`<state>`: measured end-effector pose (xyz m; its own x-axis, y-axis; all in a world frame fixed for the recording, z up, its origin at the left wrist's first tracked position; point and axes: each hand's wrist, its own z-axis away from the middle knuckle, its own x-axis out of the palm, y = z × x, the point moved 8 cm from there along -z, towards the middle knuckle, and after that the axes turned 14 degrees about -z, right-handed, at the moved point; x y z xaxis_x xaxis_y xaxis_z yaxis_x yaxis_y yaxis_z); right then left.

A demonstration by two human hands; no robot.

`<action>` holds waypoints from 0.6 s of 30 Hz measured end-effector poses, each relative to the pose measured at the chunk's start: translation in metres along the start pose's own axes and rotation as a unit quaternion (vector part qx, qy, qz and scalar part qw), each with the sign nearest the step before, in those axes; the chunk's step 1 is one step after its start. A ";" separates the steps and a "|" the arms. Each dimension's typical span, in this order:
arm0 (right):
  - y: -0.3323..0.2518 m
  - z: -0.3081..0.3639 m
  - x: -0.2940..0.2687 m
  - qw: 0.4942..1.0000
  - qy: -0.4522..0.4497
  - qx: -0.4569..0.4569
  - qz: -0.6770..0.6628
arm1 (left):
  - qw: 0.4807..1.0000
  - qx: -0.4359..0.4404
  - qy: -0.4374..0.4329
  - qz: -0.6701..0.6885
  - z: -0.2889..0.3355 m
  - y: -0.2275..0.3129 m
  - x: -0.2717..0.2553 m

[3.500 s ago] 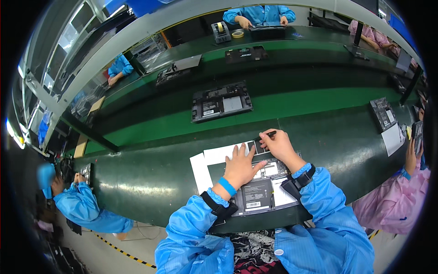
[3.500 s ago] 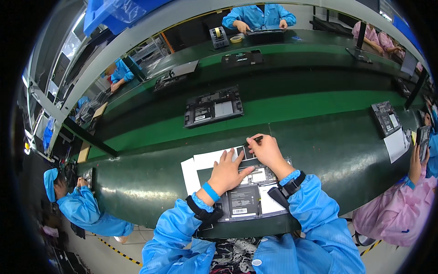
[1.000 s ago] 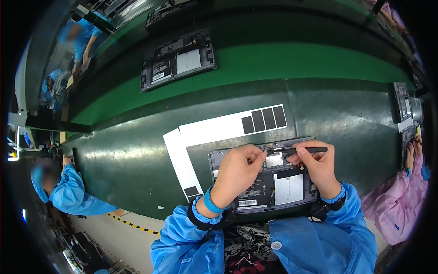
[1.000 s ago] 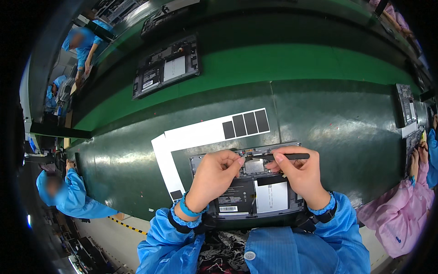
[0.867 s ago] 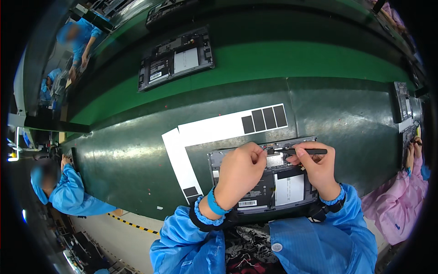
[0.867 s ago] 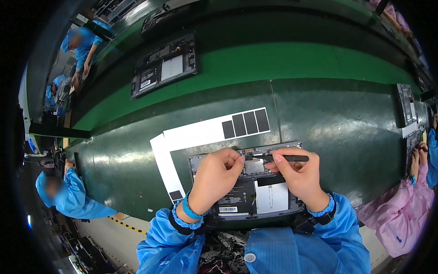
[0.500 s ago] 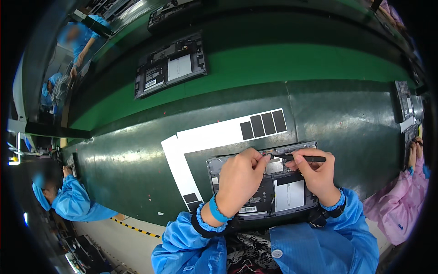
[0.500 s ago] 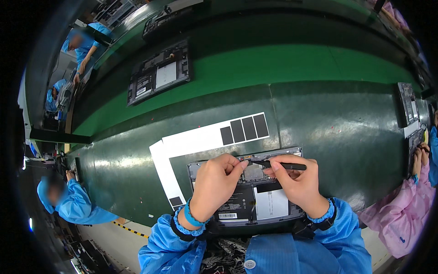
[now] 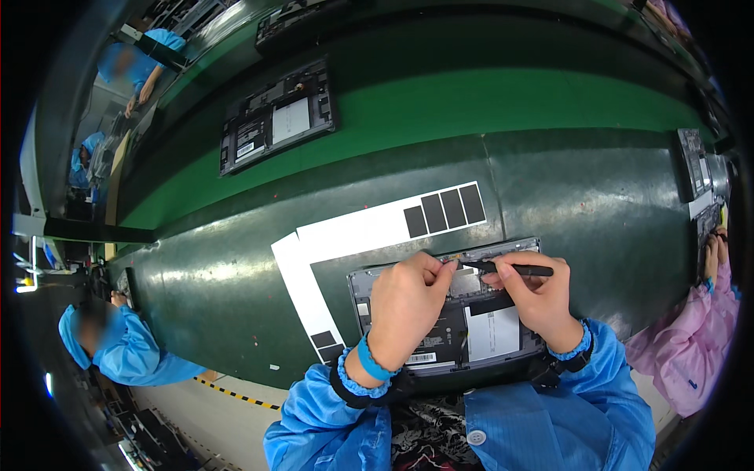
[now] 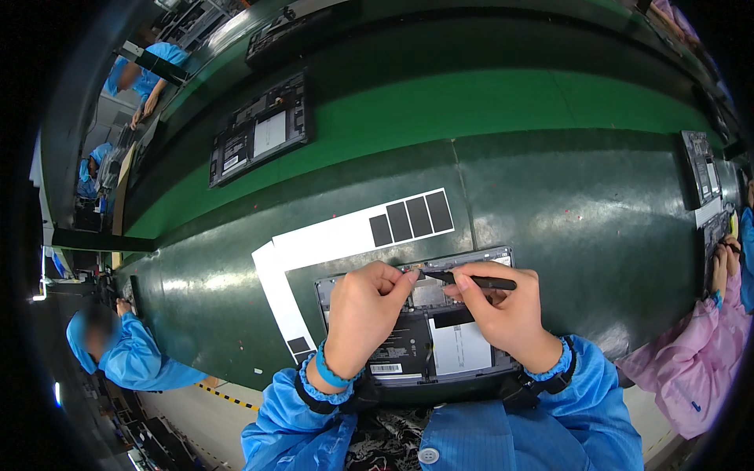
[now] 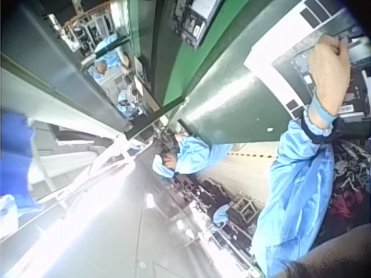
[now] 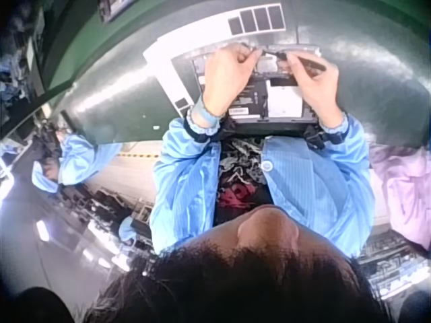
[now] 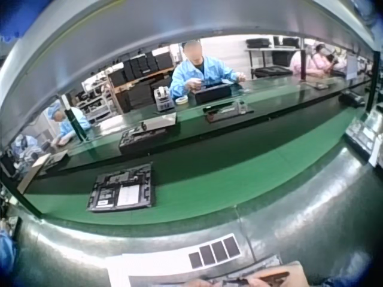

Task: The person is assembling internal components of a tablet or similar electronic device on a factory assembly line.

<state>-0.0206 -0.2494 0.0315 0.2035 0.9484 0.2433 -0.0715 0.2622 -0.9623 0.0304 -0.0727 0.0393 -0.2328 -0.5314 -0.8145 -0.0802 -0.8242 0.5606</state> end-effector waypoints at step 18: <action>0.000 0.001 0.001 1.000 -0.006 0.007 0.000 | 1.000 -0.030 0.004 -0.001 0.001 -0.005 0.003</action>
<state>-0.0214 -0.2480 0.0315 0.1920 0.9505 0.2442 -0.0851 0.2640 -0.9608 0.0293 -0.0700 0.0347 -0.2257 -0.5307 -0.8170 -0.0219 -0.8356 0.5488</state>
